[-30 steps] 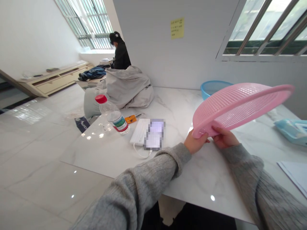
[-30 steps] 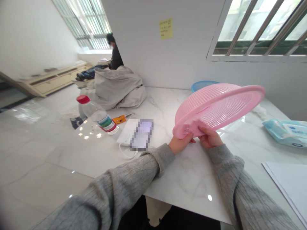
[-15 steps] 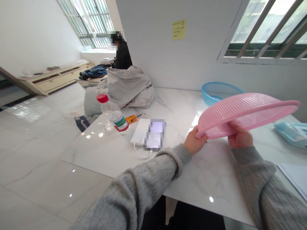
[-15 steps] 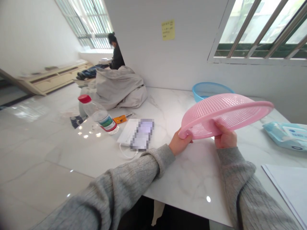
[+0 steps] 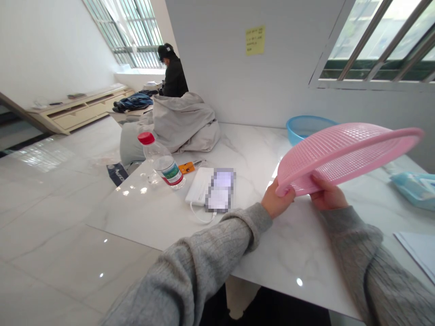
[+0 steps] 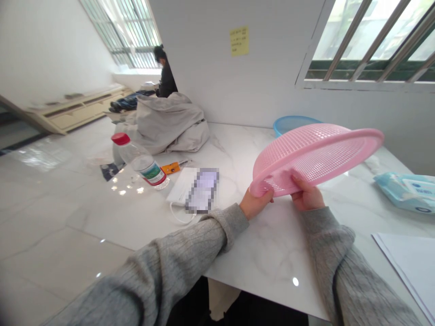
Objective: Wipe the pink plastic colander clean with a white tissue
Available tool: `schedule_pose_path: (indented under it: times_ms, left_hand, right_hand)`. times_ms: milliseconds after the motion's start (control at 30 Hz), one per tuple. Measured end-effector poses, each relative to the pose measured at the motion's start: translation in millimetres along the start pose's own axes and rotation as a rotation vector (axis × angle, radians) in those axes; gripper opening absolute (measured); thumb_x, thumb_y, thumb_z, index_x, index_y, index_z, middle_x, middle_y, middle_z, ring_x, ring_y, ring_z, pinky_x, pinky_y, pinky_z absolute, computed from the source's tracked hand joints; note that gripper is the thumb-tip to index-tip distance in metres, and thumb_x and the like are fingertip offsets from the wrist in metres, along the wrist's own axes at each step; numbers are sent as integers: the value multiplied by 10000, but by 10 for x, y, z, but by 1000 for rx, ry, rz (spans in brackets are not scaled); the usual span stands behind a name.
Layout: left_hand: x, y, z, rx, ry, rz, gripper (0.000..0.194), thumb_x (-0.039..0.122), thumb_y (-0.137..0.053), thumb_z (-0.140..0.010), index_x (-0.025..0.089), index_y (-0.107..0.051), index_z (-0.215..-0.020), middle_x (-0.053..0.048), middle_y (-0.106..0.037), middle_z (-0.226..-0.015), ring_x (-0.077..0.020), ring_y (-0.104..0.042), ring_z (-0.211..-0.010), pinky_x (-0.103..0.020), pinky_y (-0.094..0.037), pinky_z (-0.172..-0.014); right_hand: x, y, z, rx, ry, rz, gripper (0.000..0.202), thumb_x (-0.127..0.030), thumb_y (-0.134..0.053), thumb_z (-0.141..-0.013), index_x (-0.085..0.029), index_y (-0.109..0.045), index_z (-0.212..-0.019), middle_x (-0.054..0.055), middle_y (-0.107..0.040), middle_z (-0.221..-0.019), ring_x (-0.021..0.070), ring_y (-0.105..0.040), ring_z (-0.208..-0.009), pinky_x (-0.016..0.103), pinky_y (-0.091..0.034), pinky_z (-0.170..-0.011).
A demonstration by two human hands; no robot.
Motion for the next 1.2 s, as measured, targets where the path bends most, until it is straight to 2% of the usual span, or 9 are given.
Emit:
schedule_pose_path:
  times_ms: [200,367,500,600,800,900,1000,1100,1200]
  left_hand:
    - [57,5,8,4,31,-32,259,180,-671,-937,186,-677,-1195,44,-656,-748,-116,-653,-680,-249,-560,-717]
    - [73,4,16,8,54,-17,101,172,-670,-946,182,-690,-1045,31,-662,-726,-122,-657,-674,-253,-563,-710]
    - [40,16,16,34,29,-37,116,165,-681,-930,182,-701,-1043,36,-661,-708,-125,-669,-679,-255,-570,-729]
    - [-27,35,-6,66,-6,-33,249,180,-677,-931,194,-698,-1179,32,-691,-771,-136,-683,-699,-283,-603,-766]
    - [-20,105,-36,190,-219,-85,392,114,-703,-859,230,-684,-1233,-25,-761,-1130,-192,-715,-1036,-346,-584,-1004]
    - [34,108,-37,162,-258,-27,414,133,-725,-863,207,-655,-1264,-49,-746,-1159,-175,-698,-989,-311,-588,-922]
    - [49,102,-48,146,-267,22,377,185,-744,-880,187,-653,-1246,-66,-738,-1163,-154,-680,-929,-279,-578,-843]
    - [0,67,-71,116,-240,74,360,181,-723,-880,194,-661,-1235,-50,-740,-1149,-138,-672,-887,-271,-585,-817]
    - [-38,11,-75,64,-189,79,349,211,-731,-889,191,-682,-1234,-44,-752,-1092,-140,-684,-844,-283,-610,-795]
  right_hand:
    - [124,34,-7,-175,-127,69,428,-299,-950,-729,-346,-799,-1127,-8,-831,-1220,317,-776,-1224,482,-751,-899]
    - [147,0,13,-268,-153,79,420,-318,-924,-760,-303,-808,-1164,16,-835,-1209,317,-811,-1078,469,-750,-789]
    - [154,10,5,-237,-139,67,439,-299,-933,-754,-283,-810,-1175,32,-832,-1235,315,-803,-1136,449,-747,-836]
    - [154,39,-18,-175,-126,58,396,-295,-927,-755,-288,-812,-1135,31,-835,-1219,312,-796,-1163,453,-745,-860]
    - [-59,188,-120,25,95,-2,333,-187,-882,-725,-329,-808,-1017,-27,-814,-1292,239,-734,-1316,338,-707,-1026]
    - [-171,264,-168,97,215,-44,328,-150,-850,-679,-343,-790,-939,-57,-818,-1258,226,-731,-1321,321,-712,-1016]
    - [-184,268,-169,144,250,-71,315,-140,-831,-676,-344,-778,-910,-66,-831,-1198,209,-742,-1299,305,-717,-992]
    - [-120,175,-106,142,218,-89,329,-134,-833,-714,-324,-799,-980,-65,-832,-1221,173,-750,-1276,264,-692,-1017]
    - [-23,20,-17,29,101,-114,331,-168,-856,-748,-307,-810,-1045,-58,-831,-1247,153,-777,-1206,242,-684,-1002]
Point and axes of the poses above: each hand's wrist, its own z-axis away from the middle knuckle, its own y-axis out of the back of the hand, x = y × z, the point moved 4 cm from there along -z, towards the middle knuckle
